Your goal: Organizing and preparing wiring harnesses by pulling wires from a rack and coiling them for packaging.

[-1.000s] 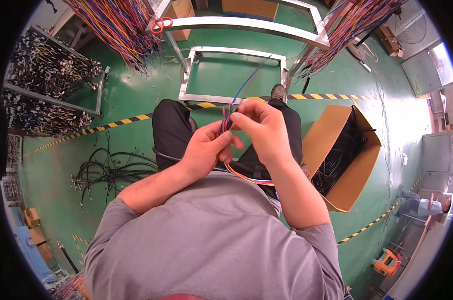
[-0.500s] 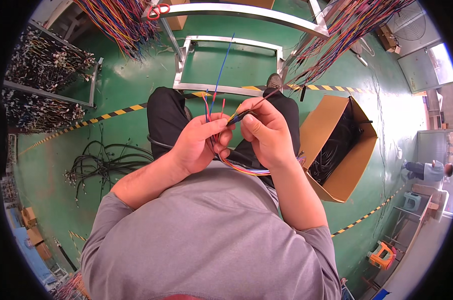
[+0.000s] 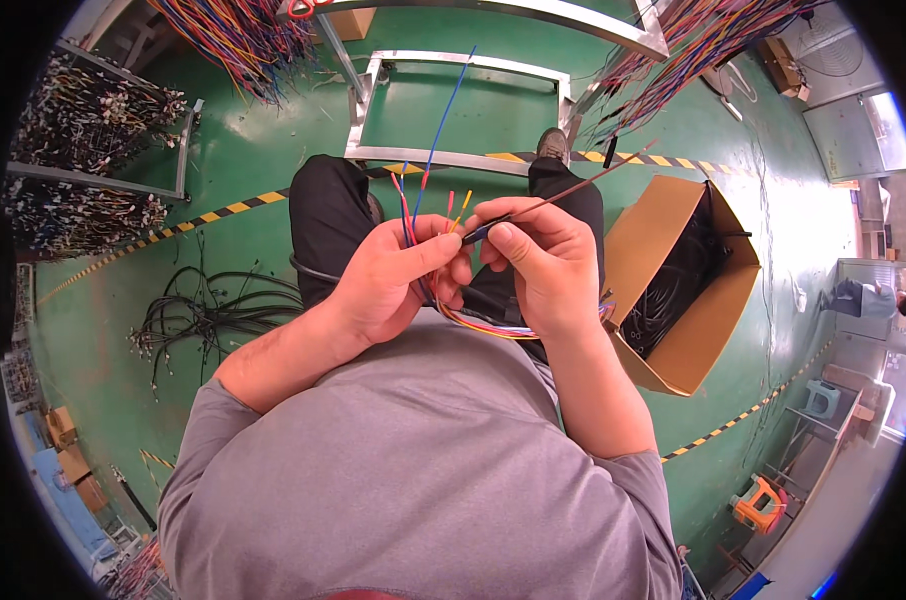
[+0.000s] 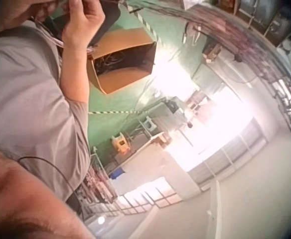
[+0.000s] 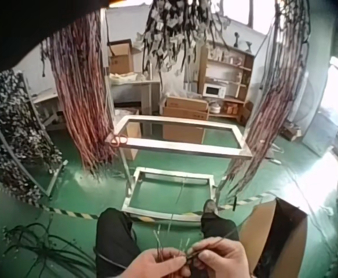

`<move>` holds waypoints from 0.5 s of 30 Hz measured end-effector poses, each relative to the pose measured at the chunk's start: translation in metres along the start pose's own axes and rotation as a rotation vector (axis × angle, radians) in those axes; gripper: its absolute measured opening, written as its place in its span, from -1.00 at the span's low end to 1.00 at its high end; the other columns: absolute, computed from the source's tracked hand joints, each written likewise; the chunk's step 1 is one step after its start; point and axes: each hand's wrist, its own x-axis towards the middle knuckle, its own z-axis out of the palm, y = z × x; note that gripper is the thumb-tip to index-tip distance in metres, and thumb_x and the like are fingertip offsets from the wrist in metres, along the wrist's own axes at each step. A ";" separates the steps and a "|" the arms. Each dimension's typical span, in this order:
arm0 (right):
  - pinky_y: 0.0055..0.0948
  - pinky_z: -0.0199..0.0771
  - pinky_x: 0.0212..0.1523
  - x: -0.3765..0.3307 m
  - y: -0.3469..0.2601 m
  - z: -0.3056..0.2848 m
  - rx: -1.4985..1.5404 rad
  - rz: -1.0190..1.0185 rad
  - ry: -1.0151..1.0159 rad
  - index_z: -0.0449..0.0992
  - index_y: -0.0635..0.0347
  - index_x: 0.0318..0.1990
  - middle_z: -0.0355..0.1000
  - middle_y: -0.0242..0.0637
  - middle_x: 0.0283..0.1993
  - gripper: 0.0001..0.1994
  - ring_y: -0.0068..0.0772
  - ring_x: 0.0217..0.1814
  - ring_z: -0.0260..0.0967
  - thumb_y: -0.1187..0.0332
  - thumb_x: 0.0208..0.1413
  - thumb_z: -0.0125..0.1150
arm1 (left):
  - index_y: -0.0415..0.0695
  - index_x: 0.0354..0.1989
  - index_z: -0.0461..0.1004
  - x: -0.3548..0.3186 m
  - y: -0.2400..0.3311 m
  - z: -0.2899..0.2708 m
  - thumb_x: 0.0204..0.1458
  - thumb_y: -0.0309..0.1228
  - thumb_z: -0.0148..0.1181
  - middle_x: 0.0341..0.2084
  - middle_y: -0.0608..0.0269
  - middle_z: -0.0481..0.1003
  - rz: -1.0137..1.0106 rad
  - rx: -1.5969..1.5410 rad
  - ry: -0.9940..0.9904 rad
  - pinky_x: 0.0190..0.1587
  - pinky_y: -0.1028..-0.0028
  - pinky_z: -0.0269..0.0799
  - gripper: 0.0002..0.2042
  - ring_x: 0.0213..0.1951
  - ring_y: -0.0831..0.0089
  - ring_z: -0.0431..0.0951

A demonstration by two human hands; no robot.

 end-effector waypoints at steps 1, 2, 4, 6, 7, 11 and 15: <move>-0.54 0.57 -0.25 0.000 0.001 -0.001 0.010 0.006 -0.011 0.57 0.36 0.02 0.62 -0.16 -0.12 -0.79 -0.49 -0.28 0.57 0.46 0.30 0.28 | -0.17 -0.15 0.54 0.000 0.000 -0.001 0.31 -0.33 0.22 -0.42 0.28 0.60 -0.004 0.007 -0.017 -0.30 0.43 0.57 -0.84 -0.46 0.56 0.56; -0.54 0.58 -0.24 0.000 0.002 -0.001 0.021 0.013 -0.022 0.57 0.36 0.03 0.63 -0.16 -0.11 -0.79 -0.49 -0.26 0.58 0.46 0.31 0.27 | -0.18 -0.16 0.55 0.001 -0.001 -0.003 0.31 -0.32 0.22 -0.42 0.26 0.61 -0.008 0.013 -0.034 -0.31 0.44 0.56 -0.83 -0.46 0.55 0.57; -0.54 0.58 -0.23 0.000 0.003 -0.002 0.042 0.039 -0.021 0.57 0.36 0.04 0.63 -0.16 -0.11 -0.78 -0.49 -0.25 0.59 0.45 0.32 0.26 | -0.19 -0.17 0.56 0.001 0.002 -0.002 0.31 -0.32 0.21 -0.42 0.26 0.60 -0.024 0.033 -0.038 -0.33 0.45 0.56 -0.82 -0.47 0.55 0.56; -0.55 0.58 -0.23 0.001 0.003 -0.002 0.064 0.064 -0.018 0.56 0.37 0.06 0.63 -0.15 -0.10 -0.77 -0.49 -0.24 0.60 0.45 0.33 0.24 | -0.19 -0.18 0.56 0.002 0.001 -0.003 0.31 -0.31 0.21 -0.43 0.26 0.60 -0.041 0.054 -0.043 -0.36 0.46 0.55 -0.82 -0.48 0.56 0.54; -0.55 0.58 -0.22 0.000 0.004 -0.001 0.069 0.096 0.003 0.56 0.37 0.08 0.63 -0.15 -0.09 -0.76 -0.49 -0.24 0.60 0.44 0.34 0.23 | -0.18 -0.18 0.56 0.003 0.000 -0.004 0.31 -0.31 0.21 -0.44 0.28 0.59 -0.045 0.054 -0.053 -0.37 0.46 0.54 -0.82 -0.49 0.56 0.53; -0.56 0.56 -0.22 0.001 0.003 0.005 0.178 0.155 0.047 0.53 0.37 0.14 0.63 -0.18 -0.07 -0.73 -0.51 -0.24 0.58 0.44 0.37 0.19 | -0.16 -0.21 0.55 0.004 -0.002 -0.004 0.32 -0.32 0.19 -0.50 0.35 0.54 -0.044 0.016 -0.002 -0.39 0.45 0.50 -0.84 -0.50 0.56 0.48; -0.57 0.54 -0.23 -0.002 0.008 0.013 0.068 0.087 0.083 0.51 0.37 0.18 0.64 -0.21 -0.06 -0.71 -0.54 -0.25 0.56 0.44 0.39 0.17 | -0.12 -0.31 0.52 0.005 -0.003 -0.001 0.32 -0.33 0.22 -0.51 0.33 0.55 -0.037 -0.069 0.059 -0.42 0.54 0.45 -0.83 -0.52 0.58 0.49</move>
